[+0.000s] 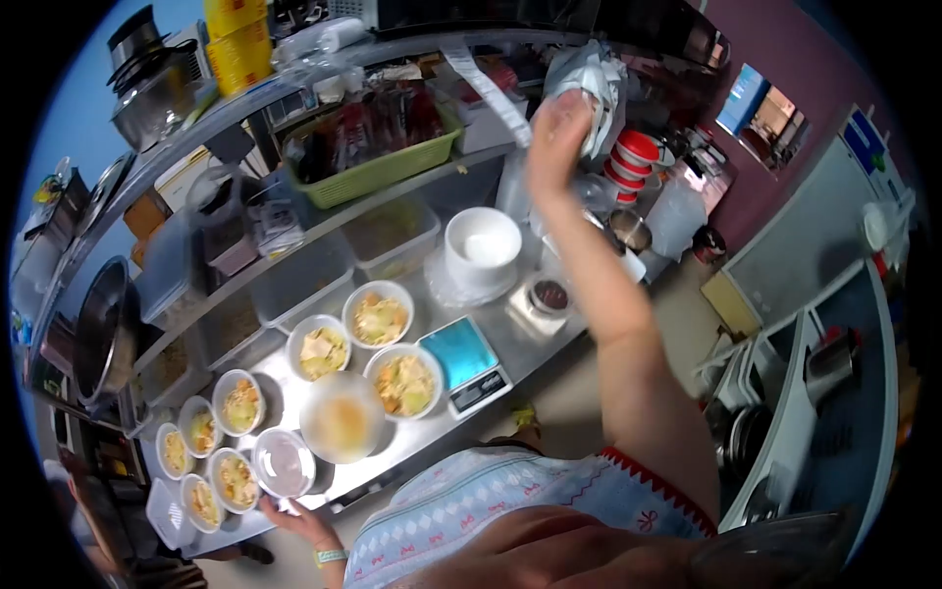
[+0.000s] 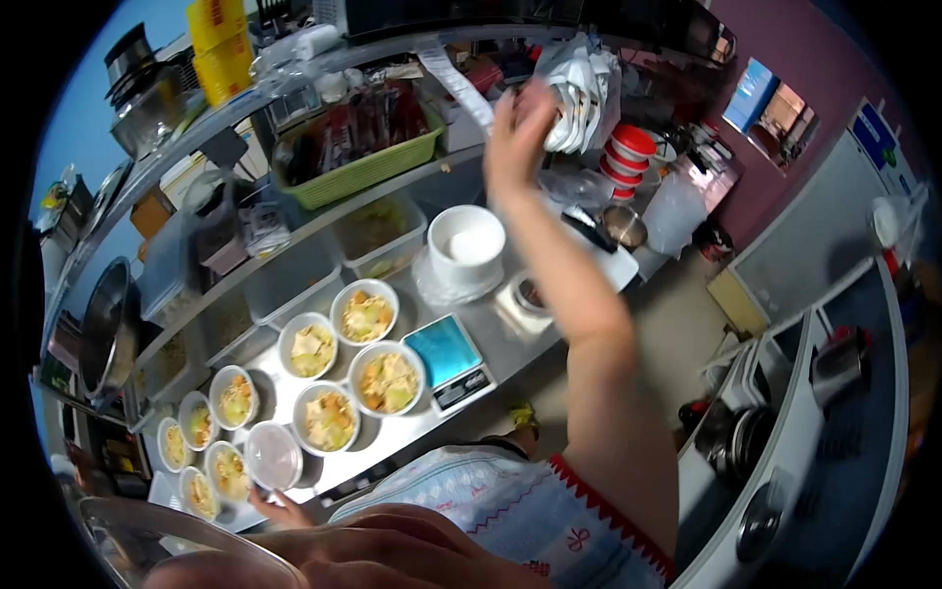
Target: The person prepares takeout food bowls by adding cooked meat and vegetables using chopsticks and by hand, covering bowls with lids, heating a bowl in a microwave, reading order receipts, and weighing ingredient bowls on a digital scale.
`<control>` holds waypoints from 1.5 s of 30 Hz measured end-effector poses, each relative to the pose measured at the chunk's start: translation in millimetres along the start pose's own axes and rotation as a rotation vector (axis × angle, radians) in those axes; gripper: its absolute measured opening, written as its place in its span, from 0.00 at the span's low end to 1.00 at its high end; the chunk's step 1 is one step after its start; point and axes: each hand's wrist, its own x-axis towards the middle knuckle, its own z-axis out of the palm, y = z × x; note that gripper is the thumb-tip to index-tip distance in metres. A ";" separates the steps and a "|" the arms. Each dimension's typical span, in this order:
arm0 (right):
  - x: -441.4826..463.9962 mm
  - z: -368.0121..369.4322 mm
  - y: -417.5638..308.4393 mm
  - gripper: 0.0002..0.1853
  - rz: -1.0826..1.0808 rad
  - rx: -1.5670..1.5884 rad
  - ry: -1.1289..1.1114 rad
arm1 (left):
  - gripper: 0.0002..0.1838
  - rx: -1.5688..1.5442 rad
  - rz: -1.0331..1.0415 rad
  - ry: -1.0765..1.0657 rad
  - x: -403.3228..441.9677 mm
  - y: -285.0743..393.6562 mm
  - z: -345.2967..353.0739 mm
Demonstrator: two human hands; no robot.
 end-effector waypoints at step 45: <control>280.6 198.2 110.3 0.16 -0.090 0.269 -0.700 | 0.26 -1.292 0.577 0.127 43.4 590.7 248.0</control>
